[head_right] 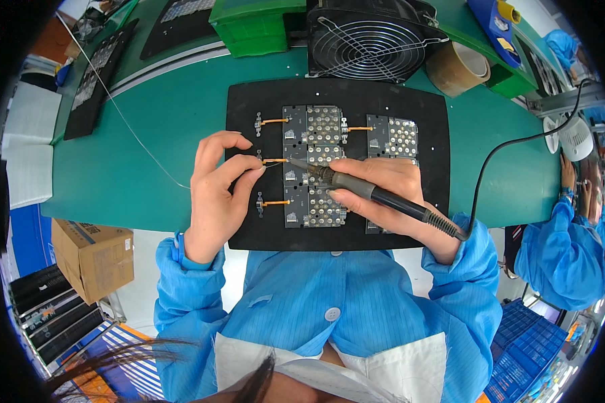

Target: The person solders wires onto circuit boards using a soldering iron and solder wire. They slide finished board assemblies along the line and position new boards to solder.

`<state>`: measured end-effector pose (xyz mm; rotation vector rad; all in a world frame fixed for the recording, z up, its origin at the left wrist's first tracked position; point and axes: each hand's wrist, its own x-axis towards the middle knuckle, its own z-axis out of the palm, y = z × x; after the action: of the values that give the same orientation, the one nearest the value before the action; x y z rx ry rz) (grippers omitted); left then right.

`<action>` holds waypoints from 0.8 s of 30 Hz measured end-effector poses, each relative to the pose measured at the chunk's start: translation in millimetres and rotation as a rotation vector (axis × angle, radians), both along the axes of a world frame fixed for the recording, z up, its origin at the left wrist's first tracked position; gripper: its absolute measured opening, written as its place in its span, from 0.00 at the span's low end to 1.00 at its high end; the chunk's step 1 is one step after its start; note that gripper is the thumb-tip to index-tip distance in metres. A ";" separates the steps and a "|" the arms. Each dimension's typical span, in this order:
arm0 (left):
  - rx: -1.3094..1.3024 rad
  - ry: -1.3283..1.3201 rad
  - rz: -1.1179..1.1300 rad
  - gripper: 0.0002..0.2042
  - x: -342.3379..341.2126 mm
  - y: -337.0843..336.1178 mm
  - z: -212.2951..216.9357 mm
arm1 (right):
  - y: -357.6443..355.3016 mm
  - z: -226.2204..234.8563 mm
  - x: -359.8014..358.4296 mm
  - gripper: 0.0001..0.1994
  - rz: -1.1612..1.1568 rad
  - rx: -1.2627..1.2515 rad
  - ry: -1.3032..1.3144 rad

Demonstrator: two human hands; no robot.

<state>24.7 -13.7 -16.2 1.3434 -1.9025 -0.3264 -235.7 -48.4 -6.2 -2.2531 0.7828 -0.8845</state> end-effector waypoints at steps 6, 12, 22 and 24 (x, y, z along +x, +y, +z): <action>0.131 0.227 0.010 0.07 -1.6 -2.2 -6.5 | -0.7 0.9 -1.3 0.18 -0.005 -0.004 0.000; 0.229 0.294 -0.024 0.09 -8.2 -13.3 -24.3 | -1.5 0.7 -0.9 0.18 -0.014 0.004 0.017; 0.226 0.301 -0.057 0.06 -9.8 -19.0 -32.2 | -0.1 2.3 -1.2 0.17 0.004 0.032 0.021; 0.231 0.313 -0.058 0.06 -9.7 -19.1 -30.6 | -0.3 1.0 -0.9 0.17 -0.007 0.029 0.017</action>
<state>15.0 -32.8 -46.8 1.2977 -1.6795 -0.7598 -236.5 -48.7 -5.2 -2.2370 0.8065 -0.8531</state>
